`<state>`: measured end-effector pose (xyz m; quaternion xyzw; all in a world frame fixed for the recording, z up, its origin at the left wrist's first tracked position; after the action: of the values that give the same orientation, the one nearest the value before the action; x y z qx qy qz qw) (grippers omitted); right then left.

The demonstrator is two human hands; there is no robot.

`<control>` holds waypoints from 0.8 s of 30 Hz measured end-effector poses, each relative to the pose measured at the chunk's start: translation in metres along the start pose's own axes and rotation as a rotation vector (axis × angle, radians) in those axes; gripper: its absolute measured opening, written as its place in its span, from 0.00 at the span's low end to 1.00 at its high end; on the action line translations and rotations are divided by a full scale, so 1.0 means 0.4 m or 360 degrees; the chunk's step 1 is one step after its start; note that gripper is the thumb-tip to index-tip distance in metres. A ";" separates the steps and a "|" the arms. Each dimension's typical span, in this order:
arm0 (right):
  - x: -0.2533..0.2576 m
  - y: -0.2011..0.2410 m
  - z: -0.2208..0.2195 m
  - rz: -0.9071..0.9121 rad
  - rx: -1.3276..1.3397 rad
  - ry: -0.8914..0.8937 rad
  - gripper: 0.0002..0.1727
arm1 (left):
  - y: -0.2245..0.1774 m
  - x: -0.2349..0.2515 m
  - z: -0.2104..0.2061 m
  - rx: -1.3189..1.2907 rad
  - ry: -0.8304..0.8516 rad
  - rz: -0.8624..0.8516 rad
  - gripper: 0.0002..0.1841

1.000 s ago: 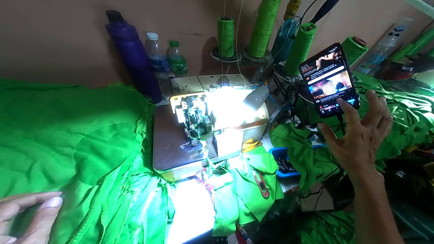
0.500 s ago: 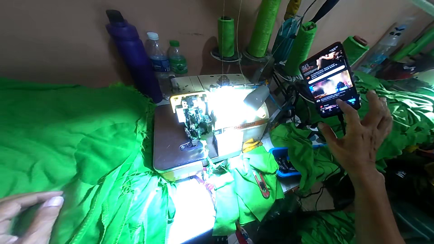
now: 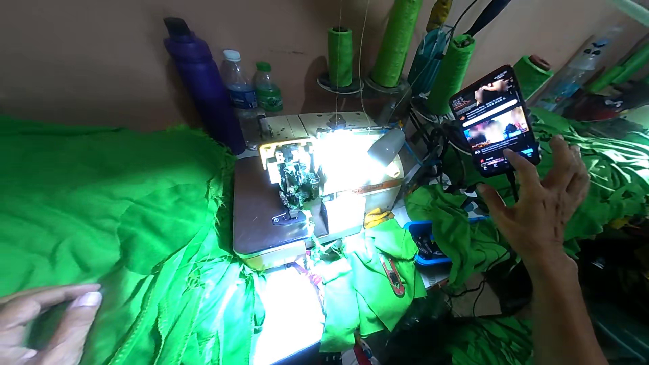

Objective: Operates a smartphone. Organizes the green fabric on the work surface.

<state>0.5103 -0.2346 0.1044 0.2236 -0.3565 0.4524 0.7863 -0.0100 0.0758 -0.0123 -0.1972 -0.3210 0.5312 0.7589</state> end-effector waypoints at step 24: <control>-0.002 0.003 -0.003 -0.0004 0.0011 -0.0005 0.30 | -0.110 -0.028 0.016 0.0051 -0.0048 -0.0137 0.24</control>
<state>0.5093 -0.2334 0.1031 0.2275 -0.3557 0.4524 0.7855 0.0128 0.0493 0.0175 -0.1629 -0.3319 0.5060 0.7793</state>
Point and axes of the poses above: each hand's wrist, its own x-axis towards the middle knuckle, its own z-axis out of the back of the hand, y = z × x, the point moved 6 cm from there along x, towards the middle knuckle, and after that the axes turned 4 degrees about z, right-handed, at the moved point
